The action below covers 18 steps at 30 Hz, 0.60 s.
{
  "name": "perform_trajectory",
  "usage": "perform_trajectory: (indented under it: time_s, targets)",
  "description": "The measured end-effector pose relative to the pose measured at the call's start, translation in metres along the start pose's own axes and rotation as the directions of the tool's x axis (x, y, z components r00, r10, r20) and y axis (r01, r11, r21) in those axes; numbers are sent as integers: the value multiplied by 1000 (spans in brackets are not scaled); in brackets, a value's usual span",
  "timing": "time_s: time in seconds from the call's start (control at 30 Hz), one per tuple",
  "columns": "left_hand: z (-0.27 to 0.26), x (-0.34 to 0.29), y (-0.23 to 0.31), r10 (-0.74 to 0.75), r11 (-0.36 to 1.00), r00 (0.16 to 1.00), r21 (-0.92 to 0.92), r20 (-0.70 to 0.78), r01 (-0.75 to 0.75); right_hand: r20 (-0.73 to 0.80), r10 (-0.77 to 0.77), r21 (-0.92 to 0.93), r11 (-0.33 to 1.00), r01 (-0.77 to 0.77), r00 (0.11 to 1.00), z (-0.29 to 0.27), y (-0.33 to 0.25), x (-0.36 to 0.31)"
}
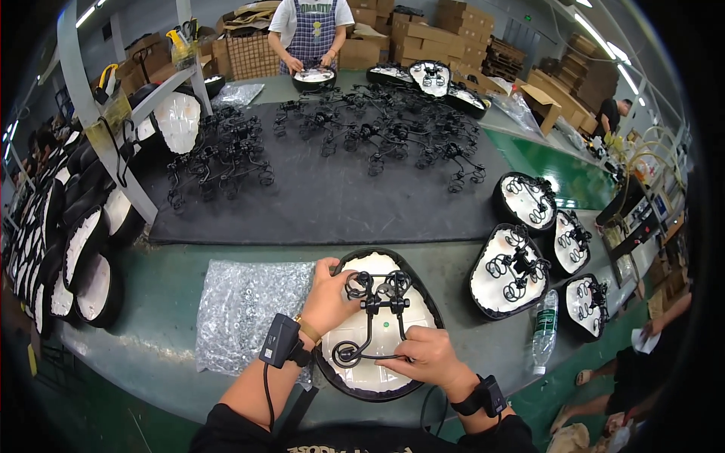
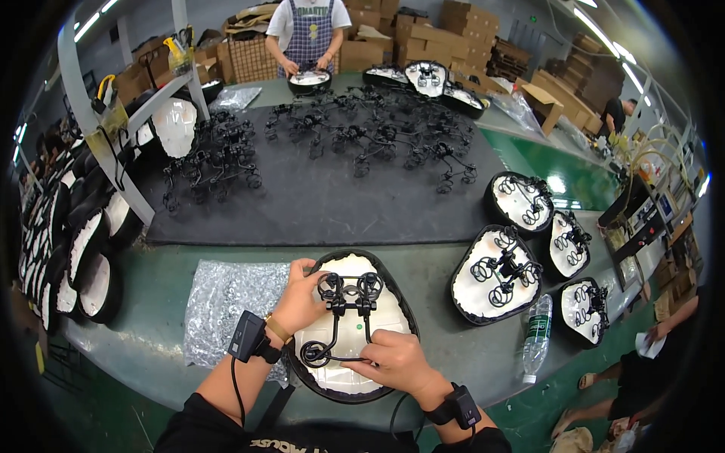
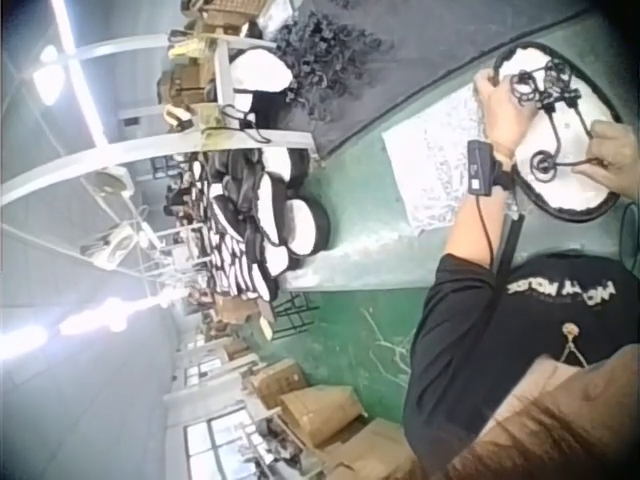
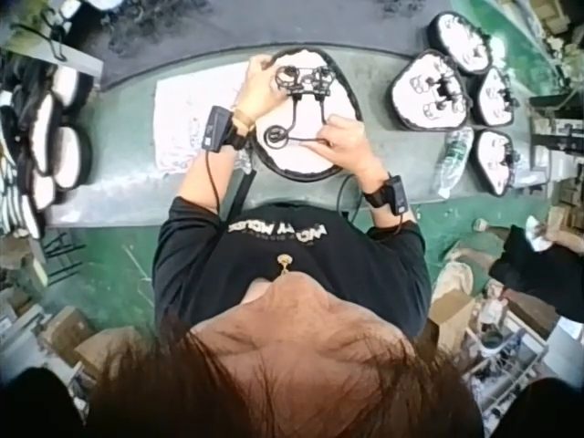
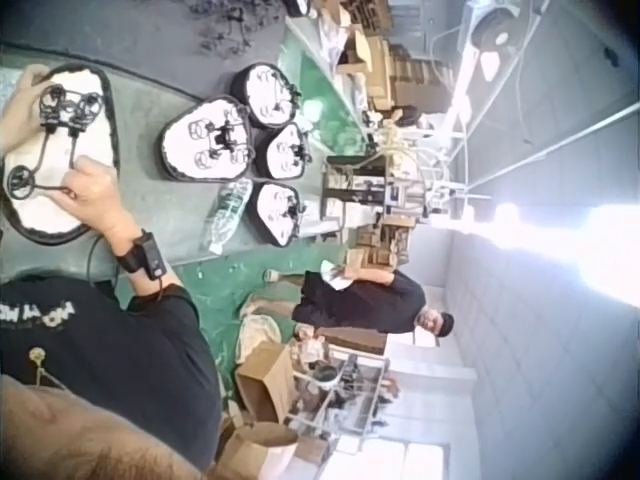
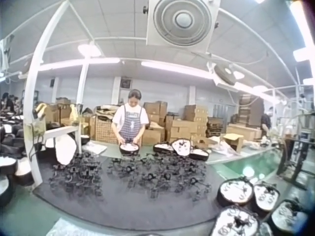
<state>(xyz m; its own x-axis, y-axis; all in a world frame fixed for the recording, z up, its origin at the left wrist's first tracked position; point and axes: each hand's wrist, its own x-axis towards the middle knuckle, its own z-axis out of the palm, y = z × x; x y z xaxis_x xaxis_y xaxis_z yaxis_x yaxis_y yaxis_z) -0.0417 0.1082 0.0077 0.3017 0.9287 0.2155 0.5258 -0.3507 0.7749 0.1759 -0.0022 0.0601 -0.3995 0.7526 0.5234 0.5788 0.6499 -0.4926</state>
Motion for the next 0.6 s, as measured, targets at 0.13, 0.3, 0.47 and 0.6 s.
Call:
perform_trajectory:
  time_s: [0.13, 0.3, 0.47, 0.6]
  targets:
    - [3, -2, -7, -28, 1000, 999, -7, 23, 28, 29, 4, -12, 1000, -4, 1000, 1, -5, 3]
    - [-3, 0, -4, -182, 982, 976, 67, 122, 175, 118, 46, 84, 995, -56, 992, -3, -2, 8]
    - [-11, -29, 1, -19, 999, 992, 34, -126, 23, 307, 243, 528, 761, -377, 920, -28, 13, 5]
    - [-33, -81, 18, 195, 978, 971, -51, -139, -203, 218, 329, 499, 771, -394, 919, -47, 15, -16]
